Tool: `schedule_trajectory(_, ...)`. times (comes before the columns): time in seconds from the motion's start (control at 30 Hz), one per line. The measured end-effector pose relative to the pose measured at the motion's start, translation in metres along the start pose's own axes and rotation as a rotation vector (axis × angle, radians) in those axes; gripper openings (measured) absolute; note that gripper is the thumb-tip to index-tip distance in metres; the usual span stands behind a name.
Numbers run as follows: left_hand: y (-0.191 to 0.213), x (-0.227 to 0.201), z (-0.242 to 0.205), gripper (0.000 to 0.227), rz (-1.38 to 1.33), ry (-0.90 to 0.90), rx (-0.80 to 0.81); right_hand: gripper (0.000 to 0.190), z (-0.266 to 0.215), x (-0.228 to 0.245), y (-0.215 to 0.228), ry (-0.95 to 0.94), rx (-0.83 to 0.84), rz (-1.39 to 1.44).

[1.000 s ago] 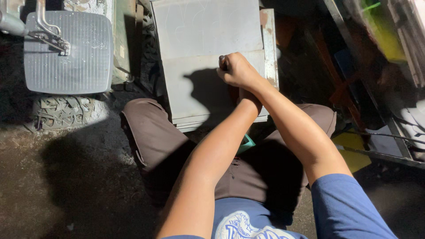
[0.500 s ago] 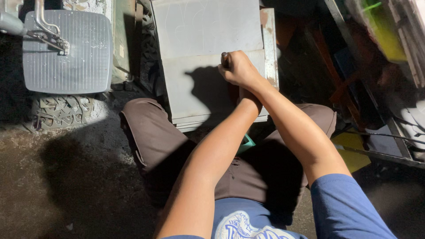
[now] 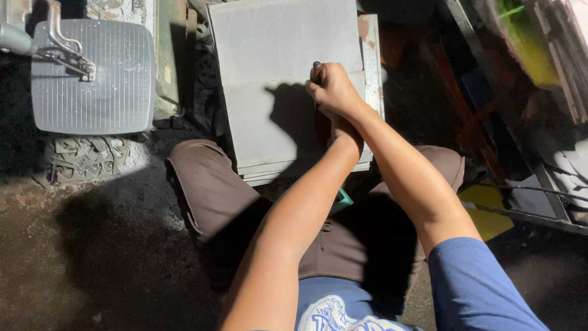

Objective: The person traces a pattern onto a stack of gray sheets using a reddish template and a pointed tool. They hold the template in place with one hand and trace its outline with the other, then lift the template to reveal the traced lines.

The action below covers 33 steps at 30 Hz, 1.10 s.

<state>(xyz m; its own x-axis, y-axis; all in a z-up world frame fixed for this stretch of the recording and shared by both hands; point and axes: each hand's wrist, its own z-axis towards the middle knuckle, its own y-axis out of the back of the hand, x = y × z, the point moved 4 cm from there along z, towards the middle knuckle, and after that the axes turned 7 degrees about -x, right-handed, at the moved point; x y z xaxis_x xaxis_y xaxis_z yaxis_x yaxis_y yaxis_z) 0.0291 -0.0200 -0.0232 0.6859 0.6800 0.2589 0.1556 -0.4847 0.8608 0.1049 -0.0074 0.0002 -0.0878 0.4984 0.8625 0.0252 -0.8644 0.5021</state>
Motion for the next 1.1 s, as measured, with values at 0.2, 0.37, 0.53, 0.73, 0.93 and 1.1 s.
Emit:
schedule_trajectory(0.2,-0.001,0.000,0.002,0.062,0.011,0.040,-0.009,0.021,0.009,-0.011,-0.001,-0.021,0.024,0.045)
schedule_trajectory(0.37,-0.005,-0.001,-0.001,0.062,0.010,0.067,-0.009,0.025,0.018,-0.016,0.004,-0.009,0.036,0.052)
schedule_trajectory(0.53,-0.006,0.000,-0.003,0.062,-0.003,0.085,-0.021,0.024,0.030,-0.013,0.012,0.057,0.006,0.042)
schedule_trajectory(0.73,-0.023,-0.003,0.010,0.061,-0.038,0.226,-0.071,0.031,0.044,-0.019,0.021,0.045,-0.014,0.063)
schedule_trajectory(0.93,-0.042,-0.006,0.026,0.071,0.088,0.233,-0.046,0.036,0.051,-0.027,0.038,0.000,-0.104,0.058)
schedule_trajectory(1.1,-0.040,-0.010,0.019,0.066,-0.001,0.163,-0.033,0.032,0.053,-0.030,0.049,0.012,-0.129,0.067)
